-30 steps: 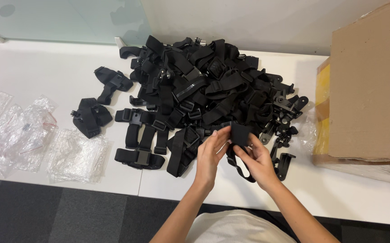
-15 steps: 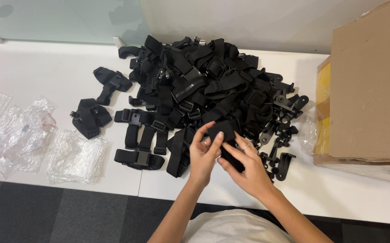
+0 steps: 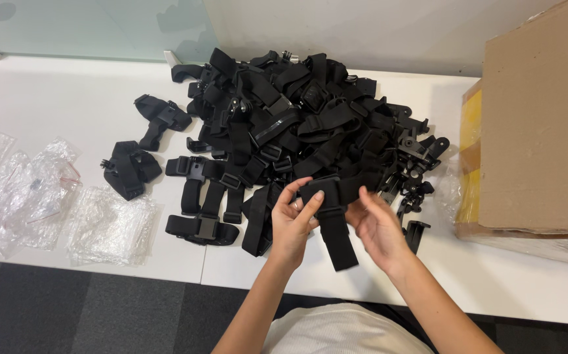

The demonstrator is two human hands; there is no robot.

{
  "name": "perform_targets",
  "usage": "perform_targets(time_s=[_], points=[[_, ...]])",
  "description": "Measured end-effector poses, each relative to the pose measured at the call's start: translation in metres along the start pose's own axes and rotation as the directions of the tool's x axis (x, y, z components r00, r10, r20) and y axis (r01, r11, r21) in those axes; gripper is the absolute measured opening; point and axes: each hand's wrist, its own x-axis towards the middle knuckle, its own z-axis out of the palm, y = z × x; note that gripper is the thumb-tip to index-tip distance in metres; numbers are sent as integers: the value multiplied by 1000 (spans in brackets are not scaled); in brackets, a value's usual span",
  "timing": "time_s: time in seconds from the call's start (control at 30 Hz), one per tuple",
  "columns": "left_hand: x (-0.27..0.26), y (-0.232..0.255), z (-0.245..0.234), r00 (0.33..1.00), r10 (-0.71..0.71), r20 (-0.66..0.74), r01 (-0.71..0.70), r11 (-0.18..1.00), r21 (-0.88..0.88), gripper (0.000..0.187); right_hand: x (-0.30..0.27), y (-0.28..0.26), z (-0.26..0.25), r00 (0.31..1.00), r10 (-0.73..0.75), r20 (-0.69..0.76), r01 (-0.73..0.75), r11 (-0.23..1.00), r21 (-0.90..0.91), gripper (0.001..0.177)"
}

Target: The person picks up black straps from a pile on a white table, folds them, and places them into clear plastic bags. The person then puts the filled bags into a cardboard box. The process is repeated continuously throughout the video.

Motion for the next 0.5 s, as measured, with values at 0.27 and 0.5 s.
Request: perform_targets(time_s=[0.27, 0.5], points=[[2, -20, 1, 986, 164, -42, -158, 980, 118, 44, -13, 4, 11, 691, -646, 325, 696, 472, -541, 21], [0, -16, 1, 995, -100, -17, 92, 966, -243, 60, -33, 8, 32, 600, -542, 588, 715, 33, -698, 30]])
